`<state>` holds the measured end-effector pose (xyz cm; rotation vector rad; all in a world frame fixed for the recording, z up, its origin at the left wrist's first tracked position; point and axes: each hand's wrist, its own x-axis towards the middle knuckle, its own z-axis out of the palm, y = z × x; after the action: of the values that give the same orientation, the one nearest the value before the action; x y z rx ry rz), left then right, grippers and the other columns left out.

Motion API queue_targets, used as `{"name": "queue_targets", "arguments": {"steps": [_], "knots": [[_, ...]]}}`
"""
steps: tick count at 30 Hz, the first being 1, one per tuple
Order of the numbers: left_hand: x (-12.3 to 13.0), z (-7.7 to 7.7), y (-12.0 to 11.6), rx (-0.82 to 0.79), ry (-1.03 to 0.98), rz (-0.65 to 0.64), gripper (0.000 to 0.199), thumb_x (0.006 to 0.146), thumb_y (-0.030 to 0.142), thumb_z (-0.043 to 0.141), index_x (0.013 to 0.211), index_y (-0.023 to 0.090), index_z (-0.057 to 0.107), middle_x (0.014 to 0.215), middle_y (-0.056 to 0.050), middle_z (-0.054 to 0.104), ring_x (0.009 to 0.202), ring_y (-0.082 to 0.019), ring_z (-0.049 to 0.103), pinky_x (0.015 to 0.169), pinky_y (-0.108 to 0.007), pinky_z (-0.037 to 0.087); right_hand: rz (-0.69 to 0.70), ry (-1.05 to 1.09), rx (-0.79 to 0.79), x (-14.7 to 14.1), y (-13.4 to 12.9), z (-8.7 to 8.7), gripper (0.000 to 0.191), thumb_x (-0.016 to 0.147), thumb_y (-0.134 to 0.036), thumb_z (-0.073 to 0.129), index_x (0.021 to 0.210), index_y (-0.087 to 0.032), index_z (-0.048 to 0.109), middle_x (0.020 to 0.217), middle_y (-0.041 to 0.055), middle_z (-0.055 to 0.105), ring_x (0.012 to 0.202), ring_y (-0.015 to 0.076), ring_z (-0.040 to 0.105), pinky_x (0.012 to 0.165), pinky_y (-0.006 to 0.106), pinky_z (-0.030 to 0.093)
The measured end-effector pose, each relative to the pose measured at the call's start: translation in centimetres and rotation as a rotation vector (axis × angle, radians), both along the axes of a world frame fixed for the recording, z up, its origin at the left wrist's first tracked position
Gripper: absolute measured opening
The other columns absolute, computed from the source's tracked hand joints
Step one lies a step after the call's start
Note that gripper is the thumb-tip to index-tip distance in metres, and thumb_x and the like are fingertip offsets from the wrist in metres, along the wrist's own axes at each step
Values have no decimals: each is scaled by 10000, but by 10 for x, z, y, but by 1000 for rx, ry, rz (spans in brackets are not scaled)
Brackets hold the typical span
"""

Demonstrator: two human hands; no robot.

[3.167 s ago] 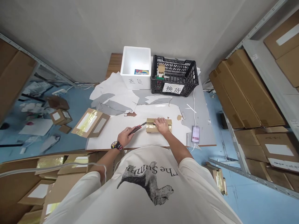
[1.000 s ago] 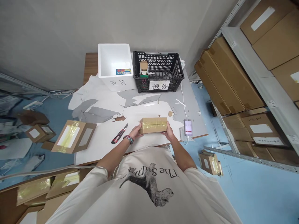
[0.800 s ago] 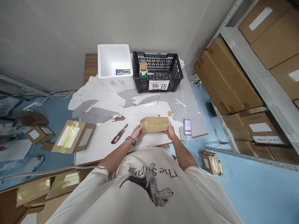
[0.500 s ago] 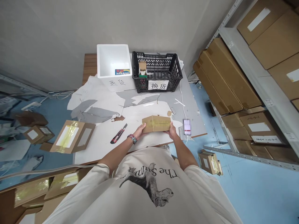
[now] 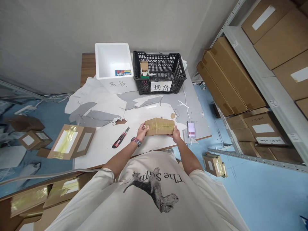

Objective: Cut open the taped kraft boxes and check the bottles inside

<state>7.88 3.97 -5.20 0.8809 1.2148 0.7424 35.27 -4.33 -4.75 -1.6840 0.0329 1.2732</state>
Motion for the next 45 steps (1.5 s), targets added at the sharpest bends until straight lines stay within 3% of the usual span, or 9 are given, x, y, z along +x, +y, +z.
{"name": "queue_targets", "arguments": {"steps": [5,12,17,23,29,32,35,39,45], "knots": [[-20,-2,9,28,222,-53,789,892,706,839,1461,170,738,961,-61,793,989,-265,770,928,-361,625,32,-57,-28,-7,2,10,517,1193,-588,427,1384,-204,716,1310,122,823,1060,246,833,878,466,770],[-51,1,0,7,420,-84,604,1056,485,643,1561,155,667,1408,-190,778,1242,-327,759,1097,-447,597,221,-298,-4,-33,3,15,540,1106,-687,557,1280,-225,775,1315,100,807,1133,251,784,844,380,757],[-66,30,2,411,551,-76,612,1067,370,561,1658,219,600,1668,-160,623,1388,-327,686,1200,-504,565,384,-634,85,-51,1,21,614,1114,-714,444,1249,-220,782,1229,130,813,1161,296,748,977,432,685],[-67,73,31,798,667,-615,717,925,338,757,1635,303,657,1646,-88,653,1545,-343,578,1362,-536,436,494,-1169,199,-67,-1,41,413,1147,-492,477,1281,-184,717,1264,176,743,1178,308,681,1057,448,588],[-61,83,53,801,842,-777,435,1054,420,682,1471,325,762,1567,-94,726,1432,-359,671,1150,-490,571,1064,-1412,242,-81,-4,63,381,1141,-407,605,1425,-205,758,1399,179,705,1306,349,590,1143,459,520],[-56,84,67,721,878,-706,358,1124,479,584,1364,308,788,1354,-104,823,1271,-347,750,1044,-452,575,1168,-1470,191,-85,-5,69,501,1153,-430,602,1604,-223,672,1591,183,627,1391,360,539,1182,478,481],[-48,85,80,538,910,-460,345,1163,414,500,1356,283,754,1129,-96,840,1074,-320,775,957,-427,565,1242,-1473,148,-86,-5,73,510,1168,-445,570,1626,-237,654,1638,173,624,1407,376,512,1203,522,438],[-38,85,79,657,931,-289,332,1035,175,601,1314,256,761,1404,-135,757,1268,-343,688,1050,-479,537,1305,-1468,119,-84,2,80,430,1165,-445,582,1526,-240,696,1569,168,676,1395,378,514,1245,580,357],[-32,89,61,983,665,-869,321,1067,266,557,1176,300,857,1287,-70,840,1292,-303,694,1271,-552,370,1343,-1526,231,-87,6,90,208,1159,-341,598,1260,-229,741,1281,148,748,1264,345,583,1250,549,346]]}}
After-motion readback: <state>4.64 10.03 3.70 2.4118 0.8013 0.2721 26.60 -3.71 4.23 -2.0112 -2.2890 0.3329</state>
